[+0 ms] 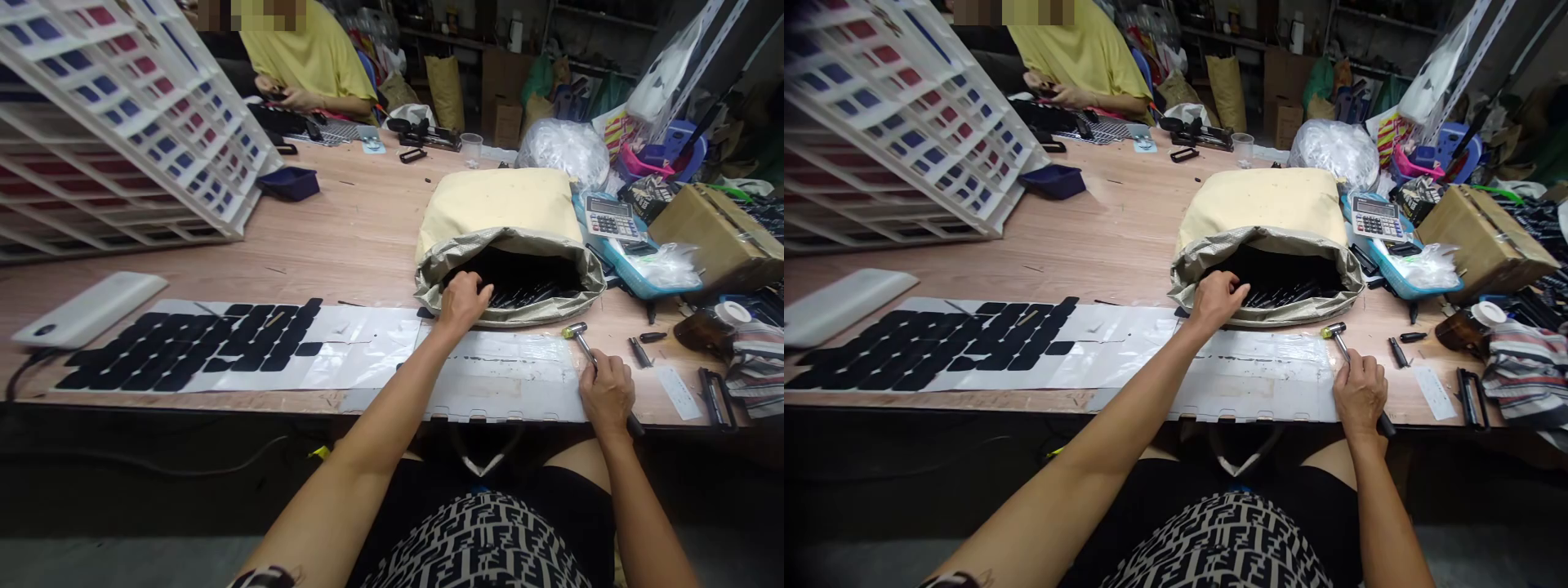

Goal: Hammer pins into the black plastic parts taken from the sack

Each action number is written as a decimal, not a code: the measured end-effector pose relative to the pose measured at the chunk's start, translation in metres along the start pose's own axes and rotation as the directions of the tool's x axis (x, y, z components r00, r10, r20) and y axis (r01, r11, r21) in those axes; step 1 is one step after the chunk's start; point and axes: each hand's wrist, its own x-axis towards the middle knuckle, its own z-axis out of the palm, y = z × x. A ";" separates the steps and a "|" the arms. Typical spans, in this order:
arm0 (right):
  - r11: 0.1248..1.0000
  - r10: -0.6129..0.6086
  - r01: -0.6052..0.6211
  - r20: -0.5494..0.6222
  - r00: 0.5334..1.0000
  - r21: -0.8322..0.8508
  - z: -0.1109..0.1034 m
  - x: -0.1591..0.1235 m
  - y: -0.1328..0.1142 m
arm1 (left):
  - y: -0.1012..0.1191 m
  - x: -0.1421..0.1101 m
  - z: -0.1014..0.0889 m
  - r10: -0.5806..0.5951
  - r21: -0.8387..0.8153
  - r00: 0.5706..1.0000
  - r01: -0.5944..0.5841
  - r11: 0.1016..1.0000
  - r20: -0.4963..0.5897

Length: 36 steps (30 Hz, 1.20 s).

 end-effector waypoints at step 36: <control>0.648 -0.152 -0.056 0.201 0.968 0.760 -0.057 -0.017 -0.070 | -0.050 -0.092 0.008 0.338 -0.332 0.897 -0.239 0.913 0.285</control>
